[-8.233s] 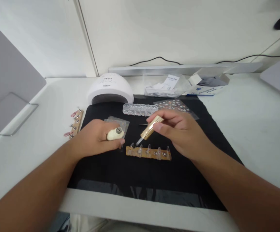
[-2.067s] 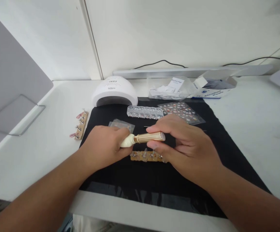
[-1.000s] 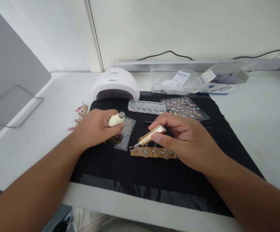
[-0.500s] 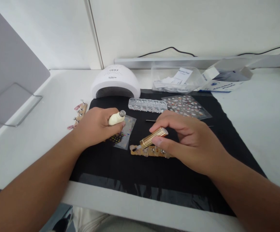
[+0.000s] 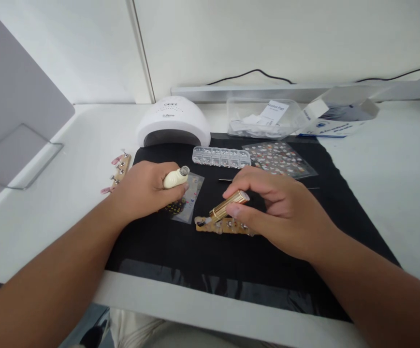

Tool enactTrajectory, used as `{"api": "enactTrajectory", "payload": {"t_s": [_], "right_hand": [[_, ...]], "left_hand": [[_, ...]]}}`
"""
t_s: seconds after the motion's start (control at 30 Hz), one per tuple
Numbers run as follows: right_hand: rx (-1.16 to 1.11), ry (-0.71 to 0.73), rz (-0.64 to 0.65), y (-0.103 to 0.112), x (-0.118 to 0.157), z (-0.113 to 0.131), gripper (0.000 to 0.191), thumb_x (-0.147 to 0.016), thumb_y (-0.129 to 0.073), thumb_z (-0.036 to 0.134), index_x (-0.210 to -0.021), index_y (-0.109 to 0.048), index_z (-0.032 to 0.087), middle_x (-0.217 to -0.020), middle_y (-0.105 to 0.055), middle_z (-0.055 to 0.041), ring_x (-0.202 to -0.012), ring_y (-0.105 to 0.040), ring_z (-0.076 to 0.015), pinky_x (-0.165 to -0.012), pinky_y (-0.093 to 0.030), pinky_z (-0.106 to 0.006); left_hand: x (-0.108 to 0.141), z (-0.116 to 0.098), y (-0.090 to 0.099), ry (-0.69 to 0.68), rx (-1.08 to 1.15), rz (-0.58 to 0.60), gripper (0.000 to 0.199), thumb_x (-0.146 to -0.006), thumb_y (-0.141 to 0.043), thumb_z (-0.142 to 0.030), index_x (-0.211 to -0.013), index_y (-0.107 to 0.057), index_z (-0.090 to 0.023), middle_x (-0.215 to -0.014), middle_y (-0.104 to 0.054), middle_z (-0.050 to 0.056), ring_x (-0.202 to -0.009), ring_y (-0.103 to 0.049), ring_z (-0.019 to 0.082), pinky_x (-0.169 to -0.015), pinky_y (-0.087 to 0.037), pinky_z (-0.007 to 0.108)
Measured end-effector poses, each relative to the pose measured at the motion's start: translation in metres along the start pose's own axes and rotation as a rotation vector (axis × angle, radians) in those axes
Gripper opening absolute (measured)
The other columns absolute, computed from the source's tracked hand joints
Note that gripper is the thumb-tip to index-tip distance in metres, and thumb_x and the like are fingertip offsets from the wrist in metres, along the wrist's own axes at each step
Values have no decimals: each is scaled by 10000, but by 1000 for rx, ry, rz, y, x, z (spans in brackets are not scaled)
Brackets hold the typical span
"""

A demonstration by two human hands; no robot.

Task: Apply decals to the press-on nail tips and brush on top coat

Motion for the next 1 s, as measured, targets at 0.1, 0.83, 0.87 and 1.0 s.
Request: {"api": "enactTrajectory", "payload": {"t_s": [0.1, 0.83, 0.87, 1.0], "right_hand": [[-22, -25, -19, 0, 1, -1, 27, -812, -693, 264, -788, -705, 258, -778, -729, -4, -673, -655, -185, -677, -496, -353], [-12, -4, 5, -1, 1, 0, 42, -815, -652, 233, -792, -686, 241, -776, -708, -3, -666, -632, -167, -644, -462, -330], [8, -2, 2, 0, 1, -1, 45, -817, -649, 232, -788, -684, 240, -767, -704, -2, -662, -630, -167, -644, -456, -332], [50, -18, -22, 5, -1, -2, 60, -821, -644, 241, -772, -678, 240, -723, -684, 3, -628, -609, -165, -642, -444, -342]], "left_hand": [[0, 0, 0, 1, 1, 1, 351, -843, -613, -347, -616, -378, -217, -509, -417, -69, -490, -399, 101, -477, -274, 243], [1, 2, -2, 1, -10, -4, 359, -849, -609, -372, -618, -384, -215, -511, -397, -71, -492, -384, 102, -477, -278, 243], [1, 2, -2, -1, -11, -2, 364, -851, -613, -373, -619, -381, -216, -509, -395, -72, -492, -381, 101, -476, -277, 243], [1, 3, -2, -4, -8, 2, 364, -856, -616, -378, -623, -387, -216, -511, -396, -73, -491, -382, 100, -471, -281, 239]]}}
Point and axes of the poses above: each hand's wrist, its own x-axis away from the middle knuckle, its own y-axis out of the back of the hand, z = x × y, the point moved 2 cm from there along -x, towards the middle knuckle
